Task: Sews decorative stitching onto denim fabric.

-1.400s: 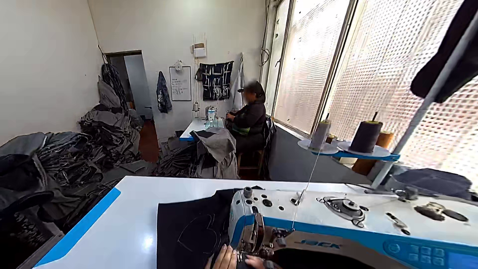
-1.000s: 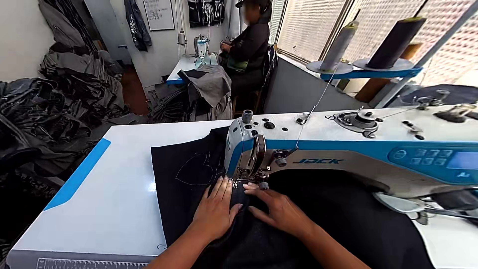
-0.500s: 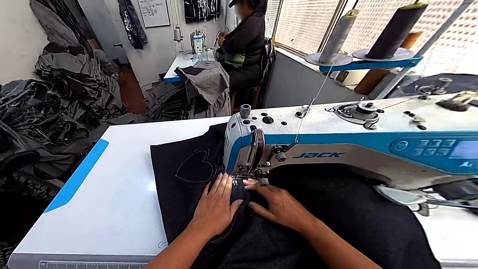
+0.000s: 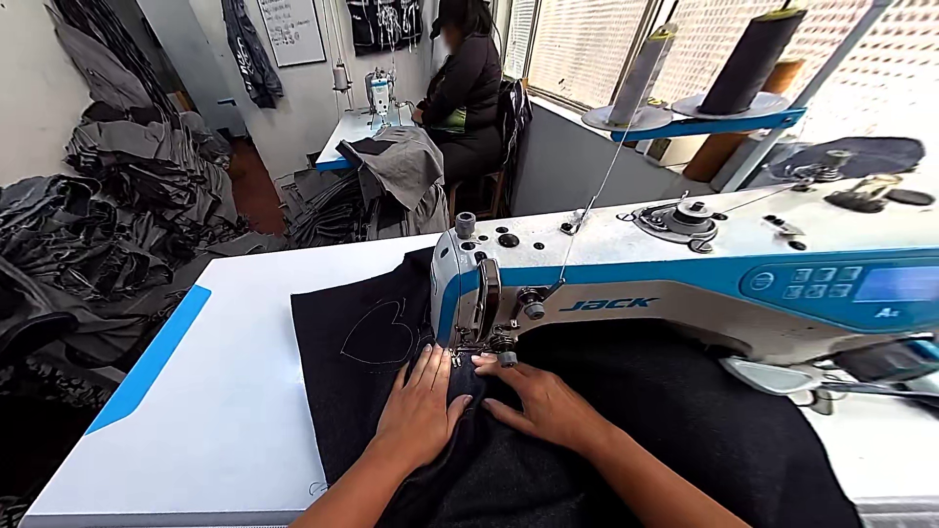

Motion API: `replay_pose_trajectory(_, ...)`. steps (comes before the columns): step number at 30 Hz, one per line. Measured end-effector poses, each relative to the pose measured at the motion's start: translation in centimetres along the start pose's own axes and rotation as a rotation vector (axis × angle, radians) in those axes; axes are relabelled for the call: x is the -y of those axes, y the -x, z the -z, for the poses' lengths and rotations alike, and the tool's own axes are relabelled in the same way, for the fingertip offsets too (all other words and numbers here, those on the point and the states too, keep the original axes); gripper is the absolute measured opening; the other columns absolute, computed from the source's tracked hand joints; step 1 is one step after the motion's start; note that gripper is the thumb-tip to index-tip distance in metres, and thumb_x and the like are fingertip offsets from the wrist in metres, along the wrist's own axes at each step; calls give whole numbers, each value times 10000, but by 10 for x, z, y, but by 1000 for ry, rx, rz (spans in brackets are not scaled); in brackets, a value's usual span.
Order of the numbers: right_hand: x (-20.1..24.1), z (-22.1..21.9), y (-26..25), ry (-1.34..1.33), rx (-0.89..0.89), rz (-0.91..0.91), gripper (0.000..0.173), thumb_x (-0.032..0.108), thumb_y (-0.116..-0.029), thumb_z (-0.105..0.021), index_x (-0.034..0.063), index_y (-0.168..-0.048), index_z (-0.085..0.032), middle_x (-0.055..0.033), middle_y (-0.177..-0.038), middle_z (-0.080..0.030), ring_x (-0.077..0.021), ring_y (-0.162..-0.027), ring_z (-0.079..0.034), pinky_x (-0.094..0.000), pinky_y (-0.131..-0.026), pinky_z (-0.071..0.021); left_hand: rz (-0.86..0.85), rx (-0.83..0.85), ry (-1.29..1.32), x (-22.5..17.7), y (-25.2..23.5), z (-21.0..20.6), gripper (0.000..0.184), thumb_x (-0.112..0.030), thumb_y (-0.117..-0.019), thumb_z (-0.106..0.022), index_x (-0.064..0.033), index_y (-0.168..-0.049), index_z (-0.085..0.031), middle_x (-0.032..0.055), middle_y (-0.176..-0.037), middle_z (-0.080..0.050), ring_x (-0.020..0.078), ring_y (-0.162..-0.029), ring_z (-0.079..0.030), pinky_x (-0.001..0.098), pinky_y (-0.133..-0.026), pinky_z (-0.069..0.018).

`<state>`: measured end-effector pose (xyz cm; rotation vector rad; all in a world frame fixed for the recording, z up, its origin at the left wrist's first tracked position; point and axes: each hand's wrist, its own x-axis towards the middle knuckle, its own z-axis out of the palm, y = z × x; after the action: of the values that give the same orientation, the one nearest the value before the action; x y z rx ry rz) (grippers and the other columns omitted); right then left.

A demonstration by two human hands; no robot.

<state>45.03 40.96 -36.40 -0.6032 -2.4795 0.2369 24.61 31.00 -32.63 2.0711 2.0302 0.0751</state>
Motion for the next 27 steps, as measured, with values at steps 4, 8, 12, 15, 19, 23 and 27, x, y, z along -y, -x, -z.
replay_pose_trajectory(4,0,1,0,-1,6,-6,446,424,-963,-545,89,-1202,-716,-39,-1273,-723,-174,-1243,-658,-347,-1005,-549,2,12,1,-1,0,1,739,-562,-1083,-201,-67,-1631,-225,83,-1715,-185,210,-1598,-80,514,-1275,-69)
replay_pose_trajectory(8,0,0,0,-4,15,-12,445,431,-971,-542,99,-1217,-710,-40,-1282,-718,-170,-1240,-658,-347,-1001,-551,-1,4,7,0,0,1,739,-564,-1082,-206,-67,-1629,-236,86,-1712,-195,212,-1597,-91,514,-1275,-74)
replay_pose_trajectory(12,0,1,0,6,8,-6,447,432,-969,-535,97,-1208,-710,-36,-1260,-728,-177,-1221,-670,-349,-986,-557,7,16,14,-1,0,1,742,-568,-1081,-205,-69,-1629,-233,81,-1713,-193,212,-1597,-92,513,-1275,-70)
replay_pose_trajectory(15,0,1,0,9,14,-5,452,436,-971,-533,97,-1212,-709,-33,-1269,-725,-171,-1228,-666,-345,-995,-553,2,12,8,-1,0,2,746,-571,-1080,-205,-68,-1630,-229,83,-1713,-193,212,-1597,-93,515,-1275,-73)
replay_pose_trajectory(19,0,1,0,8,18,-9,453,436,-976,-528,99,-1220,-707,-31,-1281,-720,-170,-1236,-661,-343,-1001,-549,0,16,12,-1,0,2,737,-560,-1083,-209,-64,-1628,-236,87,-1710,-203,218,-1597,-93,515,-1275,-71)
replay_pose_trajectory(23,-1,0,-1,-7,15,-5,447,426,-977,-534,84,-1209,-706,-41,-1270,-723,-178,-1227,-666,-356,-998,-553,-3,7,21,0,0,2,737,-560,-1084,-213,-62,-1627,-240,88,-1709,-206,219,-1596,-99,518,-1275,-76)
replay_pose_trajectory(27,0,4,-1,-7,75,15,461,434,-1008,-510,80,-1248,-683,-57,-1327,-695,-198,-1275,-637,-367,-1044,-527,-50,20,7,8,-2,4,749,-577,-1078,-198,-72,-1629,-238,80,-1714,-191,203,-1597,-90,516,-1275,-72)
